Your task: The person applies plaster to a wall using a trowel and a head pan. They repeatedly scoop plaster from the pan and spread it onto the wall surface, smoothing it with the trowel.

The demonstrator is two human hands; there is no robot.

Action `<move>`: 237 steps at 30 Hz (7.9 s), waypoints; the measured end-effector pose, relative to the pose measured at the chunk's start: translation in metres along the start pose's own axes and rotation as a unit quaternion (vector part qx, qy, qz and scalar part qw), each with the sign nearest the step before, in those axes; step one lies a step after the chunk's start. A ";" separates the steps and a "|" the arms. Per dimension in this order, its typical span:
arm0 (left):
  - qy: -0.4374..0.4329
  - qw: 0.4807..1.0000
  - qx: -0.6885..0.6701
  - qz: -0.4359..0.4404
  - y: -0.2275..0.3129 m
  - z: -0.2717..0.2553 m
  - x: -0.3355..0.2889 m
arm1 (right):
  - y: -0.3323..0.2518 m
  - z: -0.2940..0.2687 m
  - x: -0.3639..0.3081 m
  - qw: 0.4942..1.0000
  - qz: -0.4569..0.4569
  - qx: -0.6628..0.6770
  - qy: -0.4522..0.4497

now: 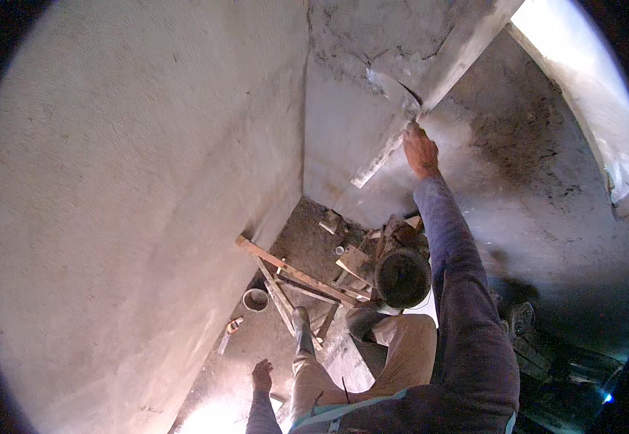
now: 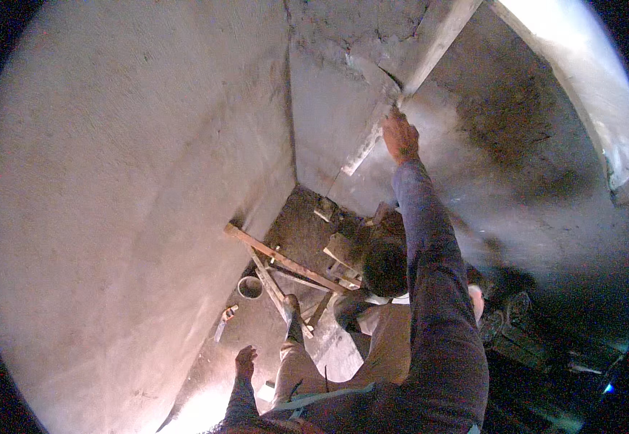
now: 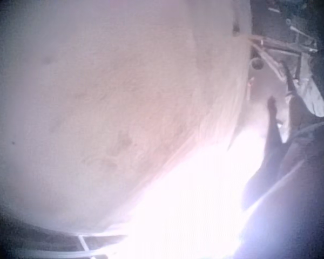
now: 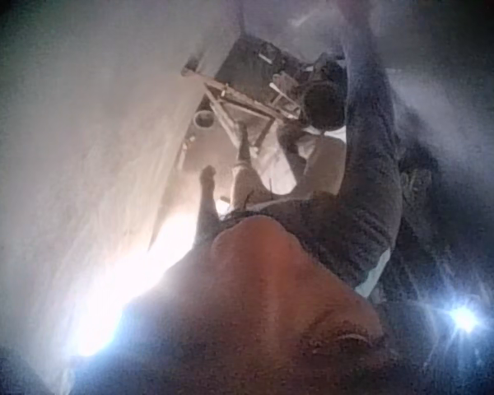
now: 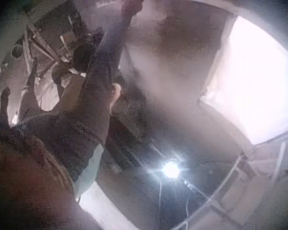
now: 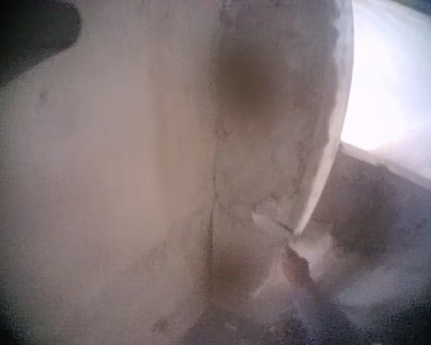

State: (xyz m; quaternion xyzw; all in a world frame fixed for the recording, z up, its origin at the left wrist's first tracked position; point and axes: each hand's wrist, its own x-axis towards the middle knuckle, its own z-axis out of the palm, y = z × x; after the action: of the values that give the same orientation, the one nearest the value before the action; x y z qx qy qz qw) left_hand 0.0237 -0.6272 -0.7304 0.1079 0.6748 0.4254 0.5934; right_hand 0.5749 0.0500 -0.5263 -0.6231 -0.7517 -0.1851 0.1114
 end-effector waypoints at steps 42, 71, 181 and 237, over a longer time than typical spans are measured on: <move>-0.199 0.833 0.514 0.049 0.018 0.015 0.041 | 0.109 -0.210 -0.330 0.926 0.047 0.035 -0.372; -0.195 0.872 0.449 -0.005 0.073 0.051 0.067 | -0.035 -0.057 -0.566 0.498 0.607 0.574 -0.232; -0.188 0.896 0.402 -0.027 0.079 0.101 0.055 | 0.017 0.030 -0.551 0.841 0.244 0.118 -0.468; -0.040 0.970 0.165 -0.171 0.026 0.045 -0.028 | 0.069 -0.383 0.065 0.985 -0.056 -0.119 -0.108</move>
State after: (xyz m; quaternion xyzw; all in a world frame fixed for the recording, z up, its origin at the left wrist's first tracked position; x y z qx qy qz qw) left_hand 0.0621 -0.6098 -0.6893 0.1045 0.7200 0.1955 0.6576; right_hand 0.6049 -0.0406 -0.1432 -0.6053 -0.7656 -0.2105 -0.0562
